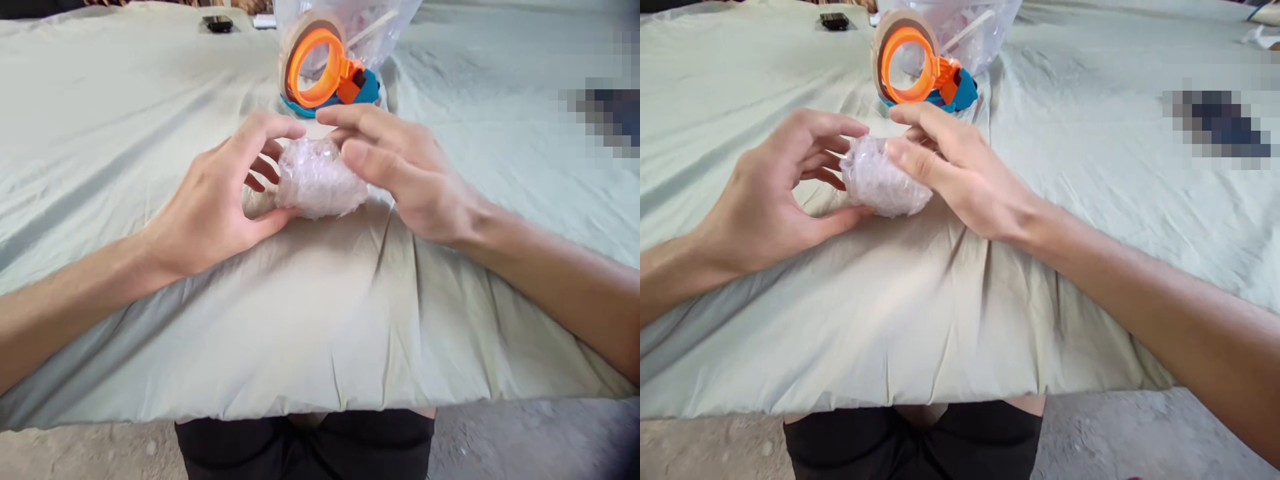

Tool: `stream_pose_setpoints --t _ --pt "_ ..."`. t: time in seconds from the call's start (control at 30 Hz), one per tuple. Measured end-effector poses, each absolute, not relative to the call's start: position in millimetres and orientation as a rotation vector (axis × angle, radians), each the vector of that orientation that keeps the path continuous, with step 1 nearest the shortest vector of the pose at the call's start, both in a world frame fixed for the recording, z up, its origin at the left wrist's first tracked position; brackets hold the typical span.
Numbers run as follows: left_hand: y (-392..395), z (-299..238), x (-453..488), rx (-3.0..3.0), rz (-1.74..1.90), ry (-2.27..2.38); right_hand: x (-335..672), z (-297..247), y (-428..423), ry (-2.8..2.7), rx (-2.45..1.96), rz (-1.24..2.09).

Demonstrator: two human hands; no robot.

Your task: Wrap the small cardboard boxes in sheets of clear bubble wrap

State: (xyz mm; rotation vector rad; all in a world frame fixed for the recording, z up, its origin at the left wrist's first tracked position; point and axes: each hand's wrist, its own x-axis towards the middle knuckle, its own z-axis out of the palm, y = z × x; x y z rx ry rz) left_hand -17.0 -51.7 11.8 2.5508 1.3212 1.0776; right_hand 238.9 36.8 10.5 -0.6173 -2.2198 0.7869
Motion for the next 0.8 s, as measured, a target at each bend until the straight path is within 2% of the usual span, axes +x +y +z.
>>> stream_pose_setpoints --t 0.3,0.5,0.67,0.8 --pt "-46 12 -17 2.826 0.975 1.432 225 20 34 -2.09 -0.615 0.669" --pt "-45 12 -17 2.899 0.947 1.457 226 19 34 -2.019 -0.556 0.784" --pt "-40 11 -17 2.877 0.985 1.495 226 16 38 -1.999 -0.418 0.659" --pt "-36 11 -19 2.909 0.955 1.495 224 16 39 -2.004 -0.494 0.579"
